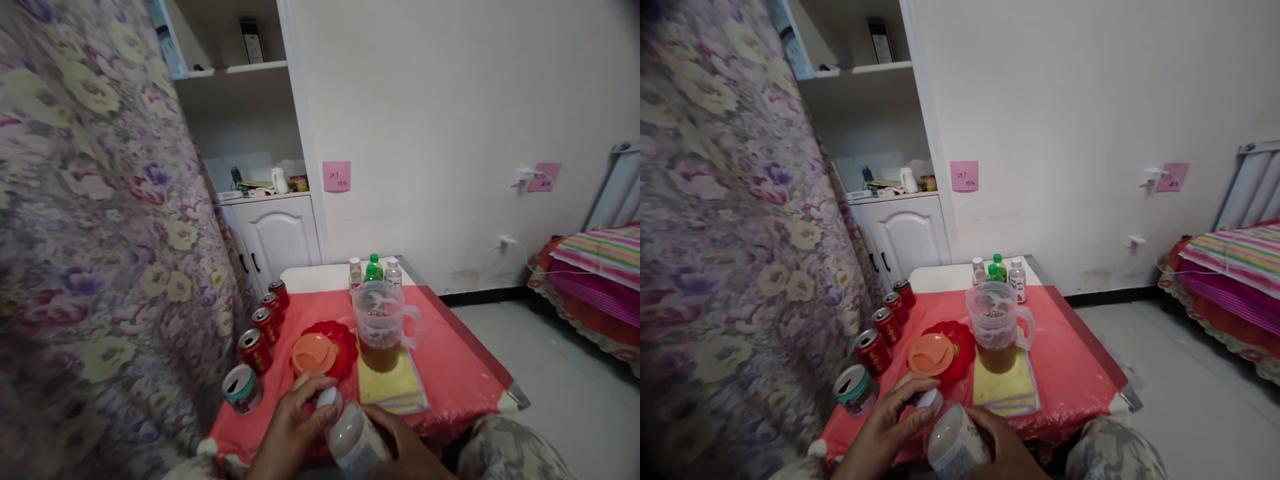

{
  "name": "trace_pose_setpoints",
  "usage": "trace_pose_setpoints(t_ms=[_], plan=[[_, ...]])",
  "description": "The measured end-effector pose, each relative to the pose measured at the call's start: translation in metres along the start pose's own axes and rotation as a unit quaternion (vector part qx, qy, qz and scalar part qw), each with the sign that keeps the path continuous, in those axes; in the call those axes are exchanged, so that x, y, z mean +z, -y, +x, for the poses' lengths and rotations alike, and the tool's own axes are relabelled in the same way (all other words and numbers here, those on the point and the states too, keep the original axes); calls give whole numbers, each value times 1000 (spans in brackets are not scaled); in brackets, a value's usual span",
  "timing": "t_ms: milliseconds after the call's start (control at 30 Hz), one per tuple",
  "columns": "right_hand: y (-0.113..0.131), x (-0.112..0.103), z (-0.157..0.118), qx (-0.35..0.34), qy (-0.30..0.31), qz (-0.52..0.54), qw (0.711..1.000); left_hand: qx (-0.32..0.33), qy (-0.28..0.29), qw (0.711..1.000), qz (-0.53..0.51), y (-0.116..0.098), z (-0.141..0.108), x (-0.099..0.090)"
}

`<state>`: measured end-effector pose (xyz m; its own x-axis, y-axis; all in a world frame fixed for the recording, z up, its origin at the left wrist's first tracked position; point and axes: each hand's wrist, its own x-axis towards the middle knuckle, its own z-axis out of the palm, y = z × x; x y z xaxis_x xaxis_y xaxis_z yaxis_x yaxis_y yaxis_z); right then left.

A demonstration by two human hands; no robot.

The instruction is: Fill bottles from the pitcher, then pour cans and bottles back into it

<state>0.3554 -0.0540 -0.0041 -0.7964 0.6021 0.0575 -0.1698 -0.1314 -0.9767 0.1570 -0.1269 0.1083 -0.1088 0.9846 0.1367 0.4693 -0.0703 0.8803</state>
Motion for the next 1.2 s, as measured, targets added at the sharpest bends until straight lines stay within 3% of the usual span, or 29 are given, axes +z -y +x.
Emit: trace_pose_setpoints(t_ms=[400,633,733,900,1000,1100,1200], plan=[[-8,-5,-8,42,41,68,996,23,51,993,-104,13,-3,-7],[-2,8,4,3,56,119,991,-39,-22,989,-143,16,-4,-5],[-4,10,10,-32,37,151,987,-62,-46,985,-153,27,-4,6],[-5,12,15,-52,7,149,987,-96,-4,980,-175,49,-6,35],[-16,11,20,-55,-12,127,990,-93,1,984,-155,49,-6,44],[-36,10,29,-63,-40,132,988,-91,3,985,-150,42,-2,40],[-47,4,34,-40,-111,148,982,-71,-11,984,-161,35,8,23]])
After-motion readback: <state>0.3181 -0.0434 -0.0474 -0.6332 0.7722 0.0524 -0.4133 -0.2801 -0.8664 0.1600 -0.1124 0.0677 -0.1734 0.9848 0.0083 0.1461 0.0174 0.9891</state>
